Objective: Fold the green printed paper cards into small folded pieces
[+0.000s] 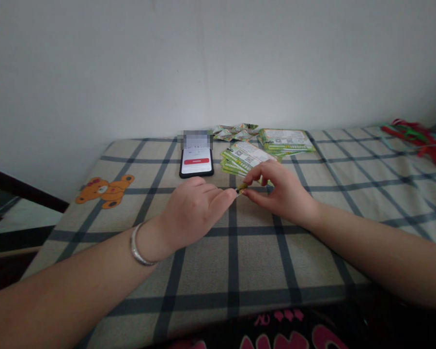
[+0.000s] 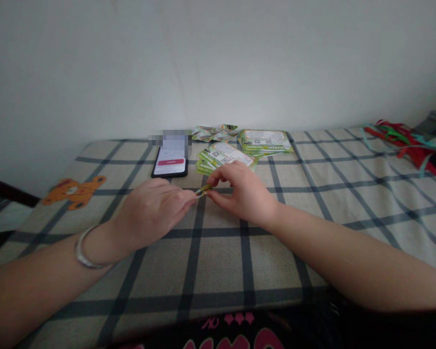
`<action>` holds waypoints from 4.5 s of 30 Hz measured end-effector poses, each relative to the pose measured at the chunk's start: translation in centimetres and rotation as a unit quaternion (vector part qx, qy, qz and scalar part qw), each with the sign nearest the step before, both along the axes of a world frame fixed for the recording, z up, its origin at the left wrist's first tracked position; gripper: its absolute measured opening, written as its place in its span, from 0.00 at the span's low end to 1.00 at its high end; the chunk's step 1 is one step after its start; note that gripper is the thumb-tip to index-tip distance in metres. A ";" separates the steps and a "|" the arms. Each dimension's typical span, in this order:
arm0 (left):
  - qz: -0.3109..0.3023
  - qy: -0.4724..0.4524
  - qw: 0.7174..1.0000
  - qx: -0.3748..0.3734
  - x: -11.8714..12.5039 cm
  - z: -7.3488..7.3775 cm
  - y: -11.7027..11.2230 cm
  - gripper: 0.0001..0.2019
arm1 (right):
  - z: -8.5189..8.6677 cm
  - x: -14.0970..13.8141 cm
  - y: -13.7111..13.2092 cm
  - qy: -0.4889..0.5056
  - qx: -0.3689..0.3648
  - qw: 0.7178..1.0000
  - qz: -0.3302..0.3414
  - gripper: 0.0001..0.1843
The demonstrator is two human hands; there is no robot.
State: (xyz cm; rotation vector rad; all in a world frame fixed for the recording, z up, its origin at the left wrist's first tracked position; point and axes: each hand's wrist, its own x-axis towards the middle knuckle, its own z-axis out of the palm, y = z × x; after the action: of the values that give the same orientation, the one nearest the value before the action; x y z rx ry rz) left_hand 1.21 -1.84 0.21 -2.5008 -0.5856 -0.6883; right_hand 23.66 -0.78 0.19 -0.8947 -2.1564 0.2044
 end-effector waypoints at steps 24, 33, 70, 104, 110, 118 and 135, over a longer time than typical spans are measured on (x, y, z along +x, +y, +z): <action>0.062 -0.079 0.982 -0.158 0.7 -0.1 -0.3 0.05 | 0.2 -1.1 -0.7 -0.025 -0.005 0.999 0.044 0.03; 0.072 -0.096 0.973 -0.197 0.7 -0.1 -0.1 0.03 | 0.2 -1.2 -0.7 -0.012 -0.015 0.998 0.054 0.05; 0.113 -0.202 0.887 -0.400 0.8 0.1 -0.2 0.06 | 0.2 -0.2 -0.4 0.020 -0.119 0.992 0.037 0.07; 0.043 -0.143 0.939 -0.311 0.6 0.0 -0.1 0.09 | -0.5 -0.4 1.0 0.208 -0.488 0.825 0.195 0.07; 0.045 -0.152 0.923 -0.350 0.7 -0.1 0.0 0.09 | -0.8 -1.0 0.4 0.190 -0.430 0.871 0.142 0.06; 0.047 -0.163 0.923 -0.345 0.9 -0.1 -0.1 0.07 | -0.1 -1.4 -1.0 0.072 -0.211 0.975 0.010 0.02; 0.001 -0.200 0.953 -0.228 1.3 0.5 -0.4 0.03 | 0.2 -1.8 -1.7 -0.045 -0.048 0.998 -0.012 0.02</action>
State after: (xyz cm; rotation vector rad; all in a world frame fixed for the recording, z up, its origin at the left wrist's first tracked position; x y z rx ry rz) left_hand 2.47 -2.22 0.68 -2.7874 -0.9879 -1.1885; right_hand 21.89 -2.50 0.41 -1.0005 -2.2332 0.2635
